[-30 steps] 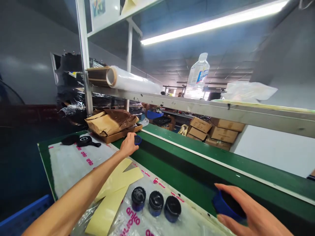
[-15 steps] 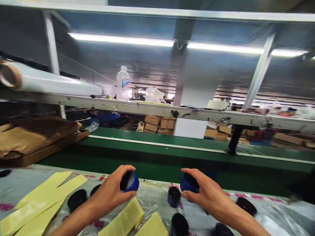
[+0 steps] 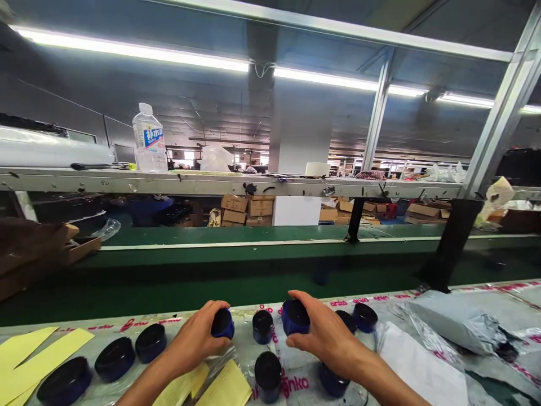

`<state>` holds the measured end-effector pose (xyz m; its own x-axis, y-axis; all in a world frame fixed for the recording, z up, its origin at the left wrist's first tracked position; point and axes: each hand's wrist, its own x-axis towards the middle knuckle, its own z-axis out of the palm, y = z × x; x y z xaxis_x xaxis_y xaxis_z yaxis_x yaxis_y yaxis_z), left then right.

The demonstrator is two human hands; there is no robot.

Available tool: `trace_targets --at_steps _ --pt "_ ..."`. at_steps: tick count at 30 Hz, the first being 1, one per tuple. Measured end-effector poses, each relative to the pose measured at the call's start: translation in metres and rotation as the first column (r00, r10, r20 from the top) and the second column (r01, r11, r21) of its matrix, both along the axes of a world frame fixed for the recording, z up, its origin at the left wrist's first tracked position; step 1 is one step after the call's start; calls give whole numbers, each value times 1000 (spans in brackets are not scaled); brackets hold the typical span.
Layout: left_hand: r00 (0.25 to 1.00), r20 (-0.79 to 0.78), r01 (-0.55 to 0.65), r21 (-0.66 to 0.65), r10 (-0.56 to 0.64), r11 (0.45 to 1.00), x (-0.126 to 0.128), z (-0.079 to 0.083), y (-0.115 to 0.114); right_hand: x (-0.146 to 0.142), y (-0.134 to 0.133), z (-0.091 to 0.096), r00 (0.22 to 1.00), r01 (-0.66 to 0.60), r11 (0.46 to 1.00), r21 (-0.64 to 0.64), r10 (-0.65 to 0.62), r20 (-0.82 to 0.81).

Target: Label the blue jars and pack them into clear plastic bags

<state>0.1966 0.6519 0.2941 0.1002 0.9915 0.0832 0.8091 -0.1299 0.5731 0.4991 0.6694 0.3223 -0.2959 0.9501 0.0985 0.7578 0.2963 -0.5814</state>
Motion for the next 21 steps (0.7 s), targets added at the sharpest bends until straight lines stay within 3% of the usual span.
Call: trace_targets --at_steps 6,10,13,17,21 --pt "981 -158 -113 6 113 994 -12 -18 16 -73 33 -3 981 -179 969 173 163 101" --pt "967 -205 -153 -8 148 988 -18 -24 20 -128 52 -19 952 -263 953 152 230 204" --pt "969 -208 -144 -18 137 989 -17 -30 21 -150 57 -41 915 -319 942 106 277 293" --pt "980 -181 -89 -24 84 996 -14 -36 20 -140 58 -46 904 -346 933 97 304 300" --pt "987 -147 -65 -4 64 998 -18 -28 13 -77 61 -19 962 -248 945 213 213 174"
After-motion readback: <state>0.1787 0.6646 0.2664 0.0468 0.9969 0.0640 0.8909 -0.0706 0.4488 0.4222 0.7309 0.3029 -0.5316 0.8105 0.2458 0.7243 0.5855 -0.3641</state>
